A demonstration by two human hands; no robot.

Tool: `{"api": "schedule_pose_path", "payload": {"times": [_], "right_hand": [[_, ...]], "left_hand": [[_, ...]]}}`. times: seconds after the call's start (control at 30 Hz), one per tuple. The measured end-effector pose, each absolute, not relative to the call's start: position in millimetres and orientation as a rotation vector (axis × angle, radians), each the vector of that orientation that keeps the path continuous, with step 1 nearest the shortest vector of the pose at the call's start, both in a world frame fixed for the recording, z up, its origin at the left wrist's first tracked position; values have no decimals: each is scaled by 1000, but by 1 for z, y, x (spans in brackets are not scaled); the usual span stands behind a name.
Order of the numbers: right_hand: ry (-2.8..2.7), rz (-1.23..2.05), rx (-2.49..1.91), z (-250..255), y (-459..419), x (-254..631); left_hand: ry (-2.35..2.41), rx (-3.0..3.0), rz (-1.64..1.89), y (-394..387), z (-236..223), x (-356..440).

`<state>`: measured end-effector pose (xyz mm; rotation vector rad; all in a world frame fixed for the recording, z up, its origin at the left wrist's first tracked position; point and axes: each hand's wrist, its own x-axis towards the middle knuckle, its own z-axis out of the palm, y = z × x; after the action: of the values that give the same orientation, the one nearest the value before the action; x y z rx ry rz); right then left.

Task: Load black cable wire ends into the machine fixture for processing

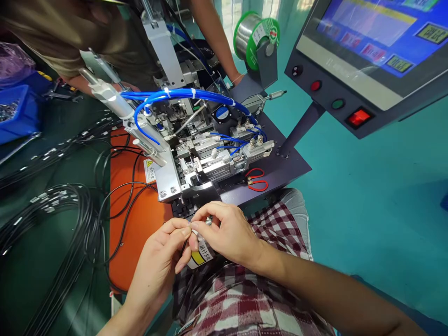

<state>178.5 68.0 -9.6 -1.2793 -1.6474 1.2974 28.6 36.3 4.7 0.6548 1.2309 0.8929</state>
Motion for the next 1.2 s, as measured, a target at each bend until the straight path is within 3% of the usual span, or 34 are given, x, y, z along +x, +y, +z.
{"api": "schedule_pose_path", "payload": {"times": [0.13, 0.33, 0.4, 0.57, 0.73, 0.9, 1.2], "right_hand": [[-1719, 1228, -1216, -6, 72, 178], [-1125, 2138, -1050, -13, 78, 183], [-1029, 2243, -1010, -13, 76, 184], [-1113, 2053, -1125, -11, 80, 180], [-1214, 1898, -1221, -17, 100, 173], [-1255, 1903, -1298, -31, 110, 171], [-1281, 1917, -1271, -46, 113, 167]], "left_hand": [[1194, 654, 903, 35, 5, 29], [1057, 626, 903, 35, 3, 26], [966, 537, 815, 38, 2, 23], [1166, 726, 747, 44, 8, 16], [1616, 1580, 884, 49, 6, 4], [1448, 2230, 837, 58, -17, -11], [1343, 2602, 729, 65, -29, -24]]}}
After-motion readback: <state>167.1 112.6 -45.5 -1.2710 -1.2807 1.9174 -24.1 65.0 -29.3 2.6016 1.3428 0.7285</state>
